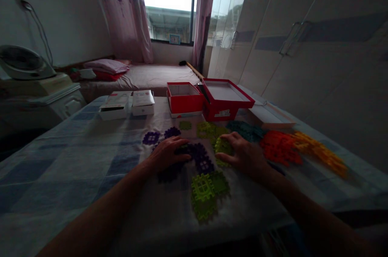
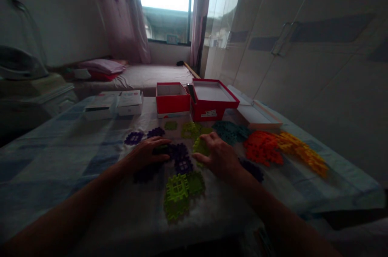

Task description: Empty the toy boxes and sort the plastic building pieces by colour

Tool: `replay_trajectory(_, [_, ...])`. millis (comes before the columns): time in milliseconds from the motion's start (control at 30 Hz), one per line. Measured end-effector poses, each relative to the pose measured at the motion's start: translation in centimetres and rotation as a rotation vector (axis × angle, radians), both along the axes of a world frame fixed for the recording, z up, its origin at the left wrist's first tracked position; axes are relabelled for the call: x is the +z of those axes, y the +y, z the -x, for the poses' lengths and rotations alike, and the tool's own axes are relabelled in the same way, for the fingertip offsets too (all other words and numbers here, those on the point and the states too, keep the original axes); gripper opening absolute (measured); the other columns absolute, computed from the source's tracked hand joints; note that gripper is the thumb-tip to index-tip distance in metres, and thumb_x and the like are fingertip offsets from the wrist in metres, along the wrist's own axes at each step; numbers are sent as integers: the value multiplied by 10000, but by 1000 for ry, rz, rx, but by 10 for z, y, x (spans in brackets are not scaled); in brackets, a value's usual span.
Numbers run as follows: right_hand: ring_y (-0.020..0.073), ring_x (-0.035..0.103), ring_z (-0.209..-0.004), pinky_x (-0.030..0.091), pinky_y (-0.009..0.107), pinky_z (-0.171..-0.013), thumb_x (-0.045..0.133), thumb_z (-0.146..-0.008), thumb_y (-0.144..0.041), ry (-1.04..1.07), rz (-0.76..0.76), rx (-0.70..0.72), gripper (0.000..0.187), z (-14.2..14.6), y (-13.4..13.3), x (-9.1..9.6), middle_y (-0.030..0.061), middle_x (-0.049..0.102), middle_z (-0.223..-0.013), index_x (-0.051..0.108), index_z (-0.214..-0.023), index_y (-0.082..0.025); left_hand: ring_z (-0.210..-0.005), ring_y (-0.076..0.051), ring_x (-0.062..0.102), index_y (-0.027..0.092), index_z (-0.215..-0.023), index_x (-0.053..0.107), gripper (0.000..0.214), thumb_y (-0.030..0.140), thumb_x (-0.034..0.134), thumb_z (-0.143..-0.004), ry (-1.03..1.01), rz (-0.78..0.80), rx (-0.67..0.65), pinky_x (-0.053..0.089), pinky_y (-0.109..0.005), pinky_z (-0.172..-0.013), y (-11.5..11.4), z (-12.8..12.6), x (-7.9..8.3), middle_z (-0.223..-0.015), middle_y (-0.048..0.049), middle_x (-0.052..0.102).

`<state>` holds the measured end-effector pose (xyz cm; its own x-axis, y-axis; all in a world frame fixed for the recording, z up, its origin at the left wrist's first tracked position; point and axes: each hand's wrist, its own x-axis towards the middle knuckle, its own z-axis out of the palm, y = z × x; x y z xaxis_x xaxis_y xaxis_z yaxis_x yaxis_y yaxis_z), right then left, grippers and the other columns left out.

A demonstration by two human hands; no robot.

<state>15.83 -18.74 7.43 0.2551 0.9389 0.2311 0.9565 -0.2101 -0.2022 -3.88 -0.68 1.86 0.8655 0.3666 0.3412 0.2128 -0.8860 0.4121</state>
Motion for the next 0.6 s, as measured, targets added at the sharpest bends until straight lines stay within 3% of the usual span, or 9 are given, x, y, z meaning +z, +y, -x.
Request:
replay_trajectory(133, [270, 543, -1056, 468, 359, -802, 568, -776, -495, -83, -14, -11, 566, -3, 12, -1, 115, 527, -1189, 469, -1243, -191, -972, -215, 606, 219, -1183, 568, 432, 458, 500, -829, -5, 17, 4, 462, -324, -853, -2, 2, 4, -1113, -76, 626])
replay_trajectory(333, [185, 579, -963, 471, 309, -836, 638, -756, -412, 131, 168, 233, 463, 21, -35, -19, 61, 560, -1139, 528, -1174, -248, -917, -197, 625, 198, -1107, 608, 367, 424, 439, -873, 11, 5, 26, 464, -299, -814, -1, -1, 4, -1043, -67, 654])
replay_trajectory(467, [226, 525, -1065, 445, 357, -910, 677, -728, -316, 68, 106, 227, 514, 30, -46, -32, 84, 555, -1158, 514, -1205, -216, -893, -184, 637, 219, -1028, 635, 362, 429, 368, -903, -19, -9, 82, 457, -281, -792, 2, -1, 1, -998, -38, 680])
replay_trajectory(600, [203, 571, -977, 465, 347, -848, 534, -842, -295, 95, 37, 235, 321, 24, -42, -40, 82, 587, -1091, 546, -1152, -212, -891, -172, 643, 212, -986, 641, 363, 420, 353, -908, -110, 54, 182, 449, -254, -778, 5, 1, 0, -969, -28, 699])
